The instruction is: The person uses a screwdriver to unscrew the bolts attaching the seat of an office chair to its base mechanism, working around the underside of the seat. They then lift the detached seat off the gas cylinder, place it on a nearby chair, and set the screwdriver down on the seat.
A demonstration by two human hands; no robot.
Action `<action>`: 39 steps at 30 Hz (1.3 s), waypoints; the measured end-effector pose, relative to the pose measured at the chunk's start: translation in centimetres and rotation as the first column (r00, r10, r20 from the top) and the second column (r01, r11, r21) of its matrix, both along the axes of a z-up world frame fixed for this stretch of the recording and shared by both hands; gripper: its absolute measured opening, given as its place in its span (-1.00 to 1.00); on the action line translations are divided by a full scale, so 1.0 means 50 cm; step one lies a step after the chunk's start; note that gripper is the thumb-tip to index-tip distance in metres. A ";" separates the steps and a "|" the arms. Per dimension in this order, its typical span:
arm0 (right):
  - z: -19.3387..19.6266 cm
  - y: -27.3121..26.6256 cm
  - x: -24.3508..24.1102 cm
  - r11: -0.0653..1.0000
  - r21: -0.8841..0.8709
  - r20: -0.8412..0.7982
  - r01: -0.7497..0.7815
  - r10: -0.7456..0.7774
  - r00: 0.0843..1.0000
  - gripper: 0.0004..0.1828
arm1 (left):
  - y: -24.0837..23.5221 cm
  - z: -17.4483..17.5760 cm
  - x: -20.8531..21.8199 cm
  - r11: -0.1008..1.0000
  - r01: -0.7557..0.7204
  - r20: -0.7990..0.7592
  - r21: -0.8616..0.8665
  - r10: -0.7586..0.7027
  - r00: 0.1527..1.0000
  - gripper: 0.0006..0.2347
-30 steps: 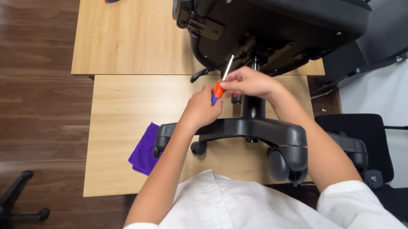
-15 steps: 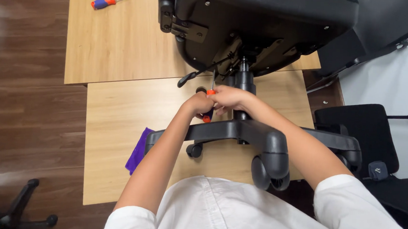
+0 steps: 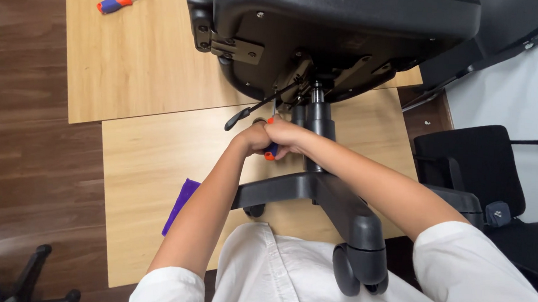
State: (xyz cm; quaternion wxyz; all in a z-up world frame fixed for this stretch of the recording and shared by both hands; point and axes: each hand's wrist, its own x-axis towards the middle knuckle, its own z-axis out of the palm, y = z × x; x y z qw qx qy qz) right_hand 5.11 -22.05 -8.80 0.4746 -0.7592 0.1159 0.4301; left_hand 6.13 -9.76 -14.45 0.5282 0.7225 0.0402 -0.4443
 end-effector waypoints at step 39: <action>0.163 -0.097 -0.084 0.998 0.055 0.153 -0.012 0.004 0.988 -0.62 | -0.016 0.180 -0.079 0.985 0.062 0.407 0.161 -0.123 0.905 -0.71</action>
